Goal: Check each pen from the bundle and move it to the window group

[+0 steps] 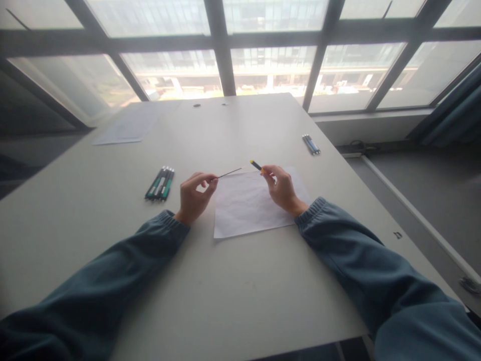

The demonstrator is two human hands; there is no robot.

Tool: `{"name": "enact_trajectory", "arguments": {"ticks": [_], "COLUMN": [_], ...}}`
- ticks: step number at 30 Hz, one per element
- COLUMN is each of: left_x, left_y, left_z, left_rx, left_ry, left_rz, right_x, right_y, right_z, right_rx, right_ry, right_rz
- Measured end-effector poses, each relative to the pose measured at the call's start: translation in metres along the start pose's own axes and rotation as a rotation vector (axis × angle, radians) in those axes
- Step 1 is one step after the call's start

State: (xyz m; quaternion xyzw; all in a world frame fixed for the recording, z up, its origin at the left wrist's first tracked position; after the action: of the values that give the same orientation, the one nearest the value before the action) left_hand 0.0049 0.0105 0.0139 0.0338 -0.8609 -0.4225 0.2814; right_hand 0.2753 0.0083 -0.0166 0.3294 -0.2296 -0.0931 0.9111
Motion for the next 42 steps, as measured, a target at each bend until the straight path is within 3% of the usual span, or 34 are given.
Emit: {"name": "enact_trajectory", "arguments": {"ticks": [6, 20, 42], "left_x": [0.001, -0.005, -0.008], "left_y": [0.001, -0.004, -0.004], "left_z": [0.002, 0.012, 0.005], "left_rx": [0.033, 0.006, -0.079], "left_ry": [0.015, 0.055, -0.040], "left_rz": [-0.036, 0.075, 0.232], "right_x": [0.003, 0.007, 0.002], "right_y": [0.000, -0.001, -0.002], "right_z": [-0.004, 0.006, 0.021], "right_rx": [0.082, 0.117, 0.400], "right_ry": [-0.174, -0.463, -0.361], "right_rz": [-0.020, 0.021, 0.230]}}
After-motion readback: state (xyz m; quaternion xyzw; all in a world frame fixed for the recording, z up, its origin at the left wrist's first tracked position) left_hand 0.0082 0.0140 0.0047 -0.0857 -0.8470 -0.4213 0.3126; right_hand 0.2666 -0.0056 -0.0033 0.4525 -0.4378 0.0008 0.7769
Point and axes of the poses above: each hand's wrist, its own y-axis towards the middle knuckle, its own x-axis out of the back of the hand, z = x × y, the point moved 1 cm from there along y, towards the middle knuckle, and after that the axes turned 1 degree about z, right-handed, at the moved point
